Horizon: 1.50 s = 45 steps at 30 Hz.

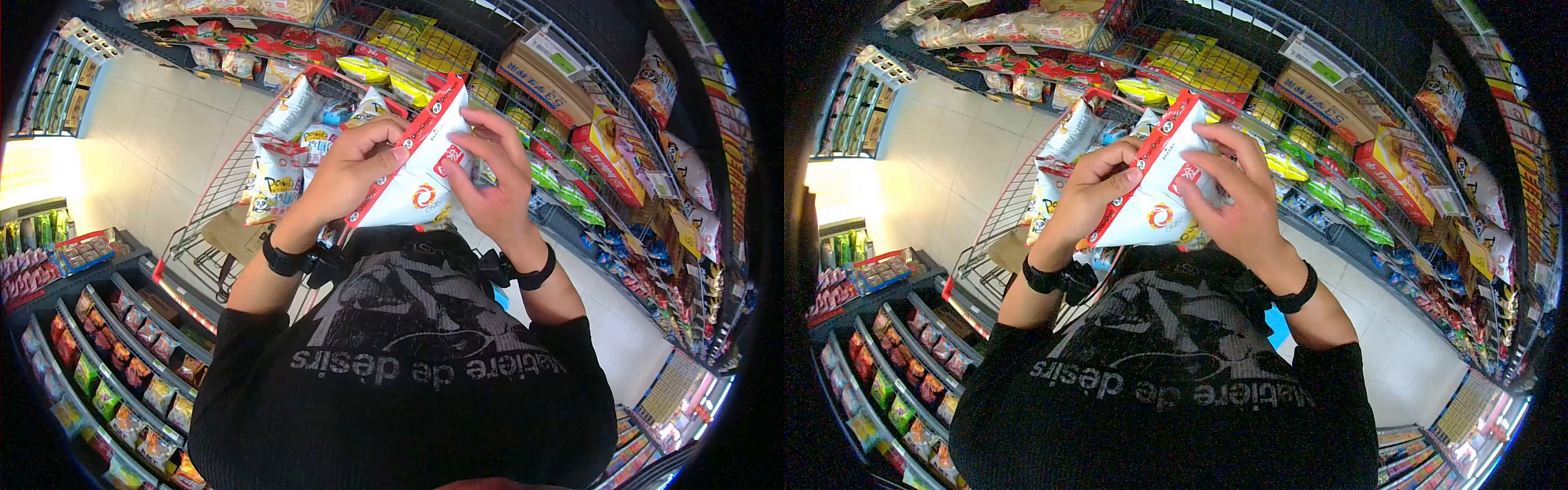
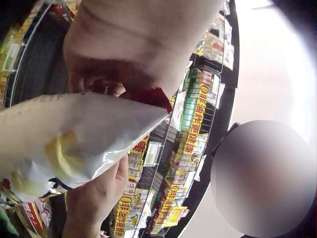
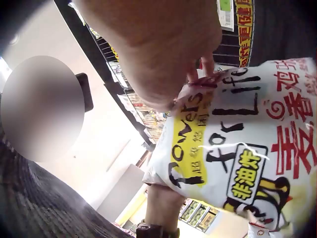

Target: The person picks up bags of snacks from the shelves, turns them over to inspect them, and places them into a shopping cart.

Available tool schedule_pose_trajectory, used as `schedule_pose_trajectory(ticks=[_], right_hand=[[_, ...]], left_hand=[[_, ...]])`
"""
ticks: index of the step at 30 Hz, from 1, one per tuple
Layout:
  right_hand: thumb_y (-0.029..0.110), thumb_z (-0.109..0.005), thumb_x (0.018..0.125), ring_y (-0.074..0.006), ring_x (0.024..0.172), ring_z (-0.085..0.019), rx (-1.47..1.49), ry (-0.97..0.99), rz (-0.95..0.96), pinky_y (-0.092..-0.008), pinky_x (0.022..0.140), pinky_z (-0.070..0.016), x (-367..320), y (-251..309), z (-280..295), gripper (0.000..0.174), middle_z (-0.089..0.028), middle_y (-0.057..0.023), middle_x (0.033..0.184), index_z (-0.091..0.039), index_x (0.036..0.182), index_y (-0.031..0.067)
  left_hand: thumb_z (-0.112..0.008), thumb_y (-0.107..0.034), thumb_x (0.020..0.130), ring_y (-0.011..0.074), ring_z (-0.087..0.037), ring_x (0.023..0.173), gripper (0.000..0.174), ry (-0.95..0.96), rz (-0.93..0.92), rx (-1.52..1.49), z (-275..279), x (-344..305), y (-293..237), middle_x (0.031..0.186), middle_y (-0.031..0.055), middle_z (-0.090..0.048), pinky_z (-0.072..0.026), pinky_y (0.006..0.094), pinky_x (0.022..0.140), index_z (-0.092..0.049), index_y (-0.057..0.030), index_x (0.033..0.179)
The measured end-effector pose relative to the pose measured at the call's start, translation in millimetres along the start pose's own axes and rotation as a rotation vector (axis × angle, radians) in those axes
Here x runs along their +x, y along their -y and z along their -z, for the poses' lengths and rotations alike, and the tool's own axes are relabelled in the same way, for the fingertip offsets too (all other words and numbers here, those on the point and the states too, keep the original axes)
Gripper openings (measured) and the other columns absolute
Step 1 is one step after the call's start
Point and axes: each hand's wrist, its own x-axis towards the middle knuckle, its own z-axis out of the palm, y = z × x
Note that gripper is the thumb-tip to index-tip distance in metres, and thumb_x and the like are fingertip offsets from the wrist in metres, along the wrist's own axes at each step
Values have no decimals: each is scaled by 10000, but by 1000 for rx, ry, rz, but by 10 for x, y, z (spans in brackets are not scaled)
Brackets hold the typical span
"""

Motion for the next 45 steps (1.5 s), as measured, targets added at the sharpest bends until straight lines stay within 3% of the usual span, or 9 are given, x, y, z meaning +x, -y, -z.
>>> schedule_pose_trajectory(ticks=[4,13,33,42,45], right_hand=[[61,-776,690,-279,993,-592,-3,-21,-6,-356,827,-496,9,-15,-27,289,-584,-128,1124,-662,953,32],[66,-788,670,-263,969,-607,3,9,-65,-355,809,-507,72,57,-8,267,-585,-124,1093,-655,898,21],[53,-770,674,-271,977,-600,-14,16,-63,-349,829,-497,68,21,-13,270,-573,-119,1088,-632,904,24],[-13,-681,738,-297,983,-610,6,20,-96,-360,843,-489,23,-112,-28,190,-588,-139,1110,-631,919,3],[69,-742,722,-326,1077,-572,63,68,-144,-388,926,-457,-109,-171,9,344,-552,-155,1209,-621,1040,19]], left_hand=[[-588,-85,909,48,-482,791,97,-27,93,-110,-49,-38,-62,922,4,-551,-390,207,697,-567,6,886],[-581,-98,922,24,-490,736,108,-31,71,-150,-98,-38,-10,835,-26,-542,-386,188,649,-562,-7,867],[-572,-125,932,19,-471,725,124,-27,78,-161,-110,-24,43,820,-32,-533,-379,190,639,-556,-16,877],[-568,-126,935,32,-486,720,123,-83,79,-135,-85,-14,80,804,-20,-555,-400,199,649,-560,-16,880],[-561,-113,934,43,-510,726,109,-220,105,-188,-50,-8,129,804,-3,-577,-417,206,658,-565,-19,878]])
